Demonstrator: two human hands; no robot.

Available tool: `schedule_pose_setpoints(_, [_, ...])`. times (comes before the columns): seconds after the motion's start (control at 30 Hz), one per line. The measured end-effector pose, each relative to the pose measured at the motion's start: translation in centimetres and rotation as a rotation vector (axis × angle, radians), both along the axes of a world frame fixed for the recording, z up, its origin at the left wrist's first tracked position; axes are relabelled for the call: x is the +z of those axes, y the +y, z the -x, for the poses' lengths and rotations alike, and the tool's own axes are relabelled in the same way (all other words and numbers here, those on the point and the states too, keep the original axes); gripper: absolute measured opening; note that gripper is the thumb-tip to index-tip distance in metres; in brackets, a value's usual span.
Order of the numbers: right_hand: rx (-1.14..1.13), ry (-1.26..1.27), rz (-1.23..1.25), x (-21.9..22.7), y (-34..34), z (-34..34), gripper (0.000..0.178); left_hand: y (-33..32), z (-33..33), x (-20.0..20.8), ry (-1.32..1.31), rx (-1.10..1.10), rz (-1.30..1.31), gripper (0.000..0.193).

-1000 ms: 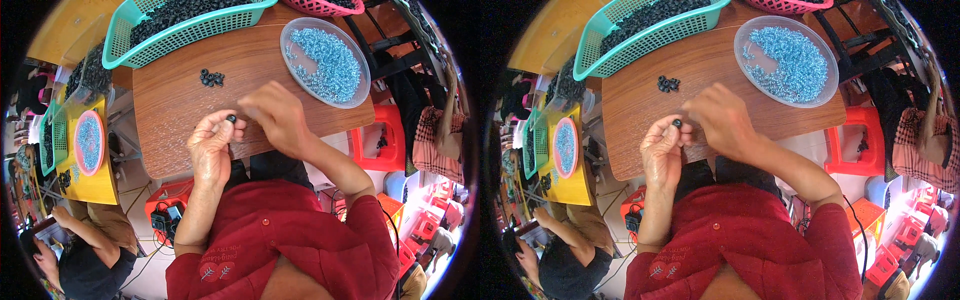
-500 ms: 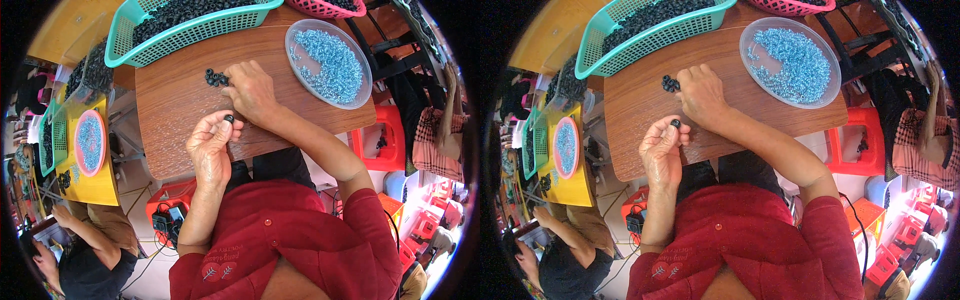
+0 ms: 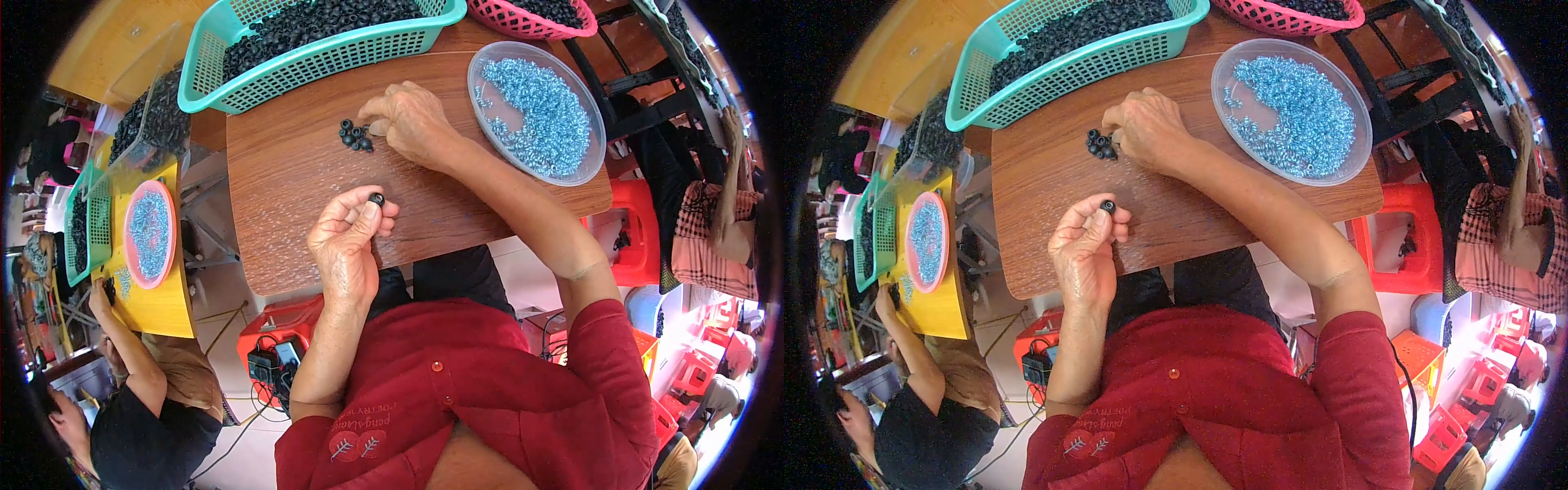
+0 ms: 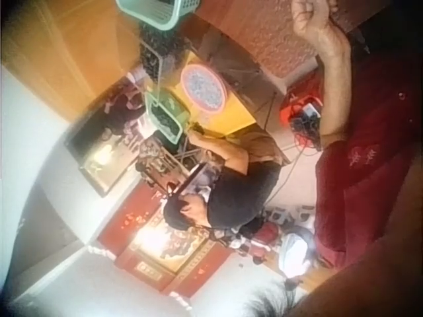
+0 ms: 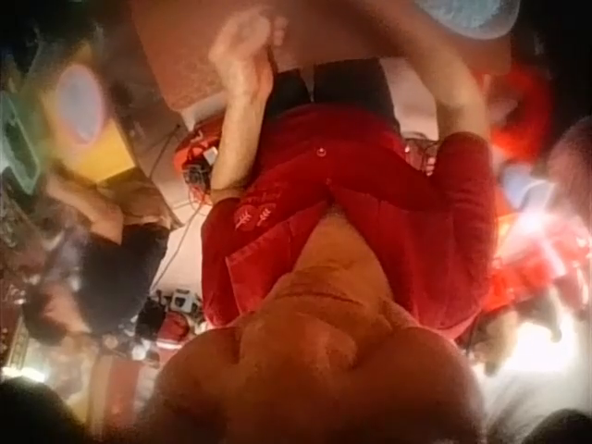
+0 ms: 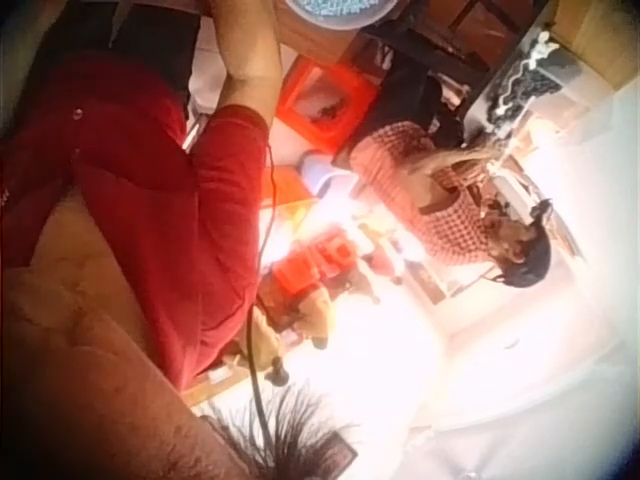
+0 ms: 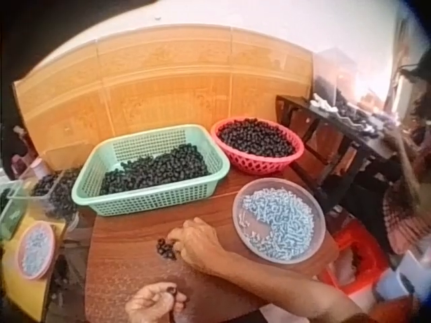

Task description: The person assembles small components by inserting cylindrical beads into black rings by hand, then grabs a handful of additional black rings from a basket and piles them onto the desk.

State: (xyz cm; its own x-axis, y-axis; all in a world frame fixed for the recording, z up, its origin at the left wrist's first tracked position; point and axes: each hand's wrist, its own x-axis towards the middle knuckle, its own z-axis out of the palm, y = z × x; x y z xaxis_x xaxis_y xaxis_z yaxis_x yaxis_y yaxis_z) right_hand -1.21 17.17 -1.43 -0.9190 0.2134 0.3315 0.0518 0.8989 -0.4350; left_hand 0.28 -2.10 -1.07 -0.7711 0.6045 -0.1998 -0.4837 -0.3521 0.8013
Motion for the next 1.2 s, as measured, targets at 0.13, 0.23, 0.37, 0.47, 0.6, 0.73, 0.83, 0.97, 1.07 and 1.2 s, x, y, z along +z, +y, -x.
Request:
schedule_pose_setpoints(0.13, [-0.039,0.021,0.023,0.0,0.9,-0.4,0.016,0.0,0.2,0.0,-0.007,-0.004,0.001,0.019])
schedule_pose_setpoints(0.23, [-0.046,0.035,0.043,-0.1,1.2,-0.7,0.014,0.0,0.3,0.1,-0.012,-0.006,0.004,0.019])
schedule_pose_setpoints(0.37, [-0.043,0.002,0.084,0.0,0.7,-0.5,0.015,0.0,0.4,-0.1,-0.002,-0.007,0.015,0.019])
schedule_pose_setpoints(0.47, [-0.106,-0.008,0.068,0.1,0.2,-0.3,0.019,0.0,0.4,0.0,-0.001,-0.014,0.002,0.020])
schedule_pose_setpoints(0.6, [-0.144,-0.025,-0.004,0.0,-0.2,0.1,0.022,0.0,0.3,0.0,0.009,-0.004,0.001,0.020])
schedule_pose_setpoints(0.73, [-0.137,-0.010,-0.050,0.0,-0.3,-0.1,0.015,-0.1,0.1,0.0,0.000,-0.009,-0.005,0.020])
schedule_pose_setpoints(0.83, [-0.130,0.038,-0.150,-0.3,-0.1,-0.4,0.009,0.0,0.1,0.1,-0.001,-0.010,-0.002,0.020])
schedule_pose_setpoints(0.97, [-0.094,0.106,-0.274,-0.5,-0.1,-1.6,0.005,-0.1,0.0,0.1,0.002,0.003,-0.003,0.019])
schedule_pose_setpoints(1.07, [-0.063,0.089,-0.342,-0.5,0.4,-2.5,0.012,-0.1,0.1,0.2,-0.001,-0.003,0.011,0.018])
schedule_pose_setpoints(1.2, [-0.017,0.123,-0.471,-0.2,0.7,-3.3,0.011,0.1,0.1,0.2,0.013,-0.007,0.024,0.018])
